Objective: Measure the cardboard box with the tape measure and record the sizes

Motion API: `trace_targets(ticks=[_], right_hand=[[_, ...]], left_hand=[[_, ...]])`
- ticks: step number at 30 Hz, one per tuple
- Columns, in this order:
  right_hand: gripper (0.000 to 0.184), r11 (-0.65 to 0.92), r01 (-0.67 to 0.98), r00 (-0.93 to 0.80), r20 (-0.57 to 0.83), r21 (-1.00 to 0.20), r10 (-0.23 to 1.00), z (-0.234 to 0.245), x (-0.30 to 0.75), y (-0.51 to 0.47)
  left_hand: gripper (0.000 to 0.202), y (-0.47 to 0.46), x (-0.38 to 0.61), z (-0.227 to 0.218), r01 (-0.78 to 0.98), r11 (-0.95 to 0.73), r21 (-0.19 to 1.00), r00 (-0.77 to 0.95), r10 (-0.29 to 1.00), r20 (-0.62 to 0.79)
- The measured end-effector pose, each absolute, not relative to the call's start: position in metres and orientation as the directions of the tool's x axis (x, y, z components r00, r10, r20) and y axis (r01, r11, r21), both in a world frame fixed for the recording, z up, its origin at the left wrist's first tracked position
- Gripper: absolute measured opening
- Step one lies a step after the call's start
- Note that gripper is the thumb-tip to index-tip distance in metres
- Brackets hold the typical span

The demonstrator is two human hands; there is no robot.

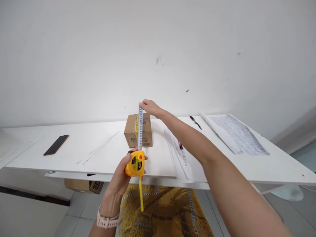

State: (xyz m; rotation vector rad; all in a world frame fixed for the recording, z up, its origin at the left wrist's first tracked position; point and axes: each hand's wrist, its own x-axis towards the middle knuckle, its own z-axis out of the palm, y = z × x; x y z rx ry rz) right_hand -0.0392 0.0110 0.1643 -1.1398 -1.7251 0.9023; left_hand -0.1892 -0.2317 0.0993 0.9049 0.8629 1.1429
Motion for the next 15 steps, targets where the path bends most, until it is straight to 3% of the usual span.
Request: trace_targets(ticks=[5,11,15], right_hand=[[0.021,0.136,0.348,-0.103,0.106,-0.927,0.989,0.144,-0.056,0.06],[0.008,0.1,0.254,-0.206,0.047,-0.962,0.978,0.117,-0.066,0.064],[0.011,0.102,0.192,-0.267,0.048,-0.976,0.963,0.106,-0.066,0.054]], left_hand=[[0.044,-0.198,-0.178,0.108,-0.395,0.241,0.886,0.135,0.97,-0.203],[0.042,-0.197,-0.176,0.113,-0.429,0.319,0.845,0.123,0.947,-0.296],[0.045,-0.215,-0.173,0.114,-0.465,0.347,0.815,0.09,0.934,-0.346]])
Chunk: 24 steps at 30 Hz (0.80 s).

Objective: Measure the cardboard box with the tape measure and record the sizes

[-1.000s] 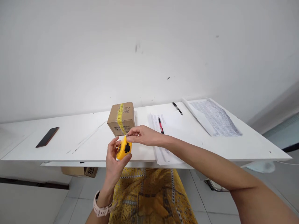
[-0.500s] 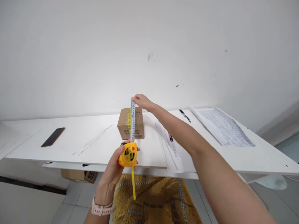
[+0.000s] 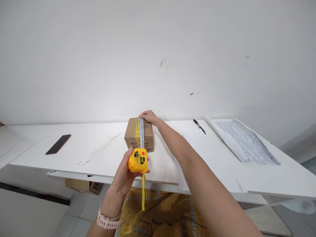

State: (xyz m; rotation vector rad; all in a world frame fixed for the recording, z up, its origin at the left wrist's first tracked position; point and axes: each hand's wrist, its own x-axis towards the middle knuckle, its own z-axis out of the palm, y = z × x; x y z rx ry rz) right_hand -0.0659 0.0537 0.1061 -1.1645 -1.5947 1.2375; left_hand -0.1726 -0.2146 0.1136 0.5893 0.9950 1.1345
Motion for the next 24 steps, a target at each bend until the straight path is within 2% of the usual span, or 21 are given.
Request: trace_targets(ticks=[6,14,20,24], right_hand=[[0.015,0.147,0.12,-0.279,0.109,-0.982,0.954,0.096,-0.065,0.046],[0.018,0.237,0.087,-0.309,0.2,-0.968,0.93,0.089,-0.063,0.053],[0.014,0.283,0.166,-0.334,0.216,-0.945,0.917,0.105,-0.058,0.048],[0.012,0.432,0.117,-0.292,0.385,-0.894,0.876,0.144,-0.034,0.039]], left_hand=[[0.045,-0.23,-0.171,0.111,-0.491,0.355,0.796,0.078,0.927,-0.366],[0.035,-0.227,-0.17,0.113,-0.55,0.324,0.77,0.139,0.944,-0.297],[0.037,-0.229,-0.179,0.118,-0.465,0.303,0.832,0.117,0.952,-0.281],[0.044,-0.234,-0.212,0.127,-0.335,0.261,0.905,0.118,0.965,-0.234]])
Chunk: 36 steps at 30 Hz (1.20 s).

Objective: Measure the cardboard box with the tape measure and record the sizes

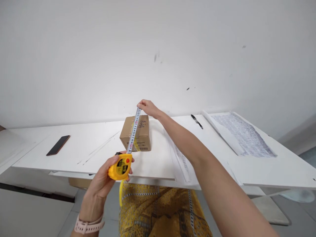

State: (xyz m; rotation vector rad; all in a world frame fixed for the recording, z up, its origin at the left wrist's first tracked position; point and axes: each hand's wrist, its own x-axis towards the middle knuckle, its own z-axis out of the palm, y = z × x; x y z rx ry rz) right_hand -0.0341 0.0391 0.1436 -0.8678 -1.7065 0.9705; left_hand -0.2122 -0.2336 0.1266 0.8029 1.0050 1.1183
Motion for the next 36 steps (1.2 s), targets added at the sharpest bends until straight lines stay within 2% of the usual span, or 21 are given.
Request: trace_targets(ticks=[2,4,8,11,17,23,29,36], right_hand=[[0.011,0.506,0.08,-0.296,0.464,-0.859,0.835,0.162,-0.015,0.025],[0.011,0.535,0.111,-0.333,0.476,-0.837,0.814,0.172,0.002,0.001],[0.016,0.522,0.272,-0.435,0.38,-0.809,0.816,0.159,0.016,-0.06],[0.018,0.454,0.33,-0.381,0.324,-0.828,0.866,0.13,0.008,-0.09],[0.017,0.252,0.195,-0.169,0.221,-0.948,0.961,0.09,-0.01,-0.088],[0.019,0.212,0.111,-0.242,0.181,-0.971,0.953,0.086,-0.016,-0.086],[0.022,0.245,0.061,-0.286,0.218,-0.968,0.933,0.083,-0.013,-0.083],[0.032,0.249,-0.016,-0.315,0.241,-0.968,0.918,0.071,-0.005,-0.082]], left_hand=[[0.049,-0.231,-0.237,0.136,-0.23,0.223,0.947,0.142,0.971,-0.194],[0.053,-0.22,-0.264,0.147,-0.085,0.168,0.982,0.175,0.973,-0.151],[0.051,-0.173,-0.314,0.171,0.125,0.078,0.989,0.213,0.972,-0.104],[0.045,-0.129,-0.333,0.182,0.205,0.059,0.977,0.193,0.976,-0.099],[0.039,-0.082,-0.328,0.176,0.227,0.143,0.963,0.148,0.972,-0.18],[0.042,-0.083,-0.321,0.161,0.211,0.175,0.962,0.175,0.961,-0.213],[0.039,-0.082,-0.316,0.159,0.202,0.169,0.965,0.203,0.956,-0.21],[0.042,-0.079,-0.313,0.166,0.312,0.125,0.942,0.259,0.942,-0.211]])
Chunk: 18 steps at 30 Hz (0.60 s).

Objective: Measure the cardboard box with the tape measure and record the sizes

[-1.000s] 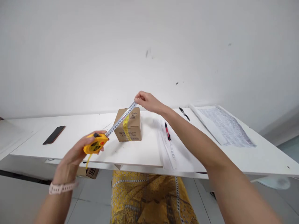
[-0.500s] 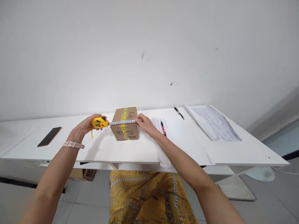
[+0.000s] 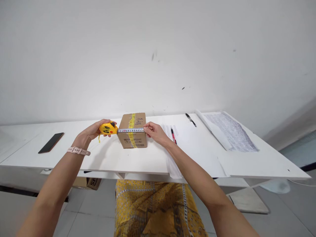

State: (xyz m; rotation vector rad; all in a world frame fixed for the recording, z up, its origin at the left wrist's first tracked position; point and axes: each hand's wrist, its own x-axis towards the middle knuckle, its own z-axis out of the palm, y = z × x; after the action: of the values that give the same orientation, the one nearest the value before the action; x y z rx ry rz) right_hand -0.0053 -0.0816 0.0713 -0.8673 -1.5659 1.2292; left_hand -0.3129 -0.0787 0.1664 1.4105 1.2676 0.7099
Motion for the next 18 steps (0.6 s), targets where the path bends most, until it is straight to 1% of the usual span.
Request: trace_targets(ticks=[3,7,13,18], right_hand=[[0.035,0.24,-0.018,-0.295,0.235,-0.971,0.926,0.073,-0.008,-0.085],[0.036,0.225,-0.023,-0.284,0.222,-0.974,0.933,0.076,-0.01,-0.087],[0.033,0.224,-0.035,-0.3,0.224,-0.974,0.927,0.069,-0.009,-0.083],[0.028,0.226,0.001,-0.296,0.216,-0.974,0.931,0.067,-0.009,-0.082]], left_hand=[[0.044,-0.077,-0.315,0.167,0.343,0.109,0.933,0.3,0.929,-0.219],[0.044,-0.074,-0.321,0.166,0.323,0.103,0.941,0.353,0.909,-0.221],[0.047,-0.07,-0.325,0.16,0.301,0.091,0.949,0.403,0.89,-0.213],[0.047,-0.072,-0.326,0.153,0.281,0.101,0.954,0.396,0.894,-0.211]])
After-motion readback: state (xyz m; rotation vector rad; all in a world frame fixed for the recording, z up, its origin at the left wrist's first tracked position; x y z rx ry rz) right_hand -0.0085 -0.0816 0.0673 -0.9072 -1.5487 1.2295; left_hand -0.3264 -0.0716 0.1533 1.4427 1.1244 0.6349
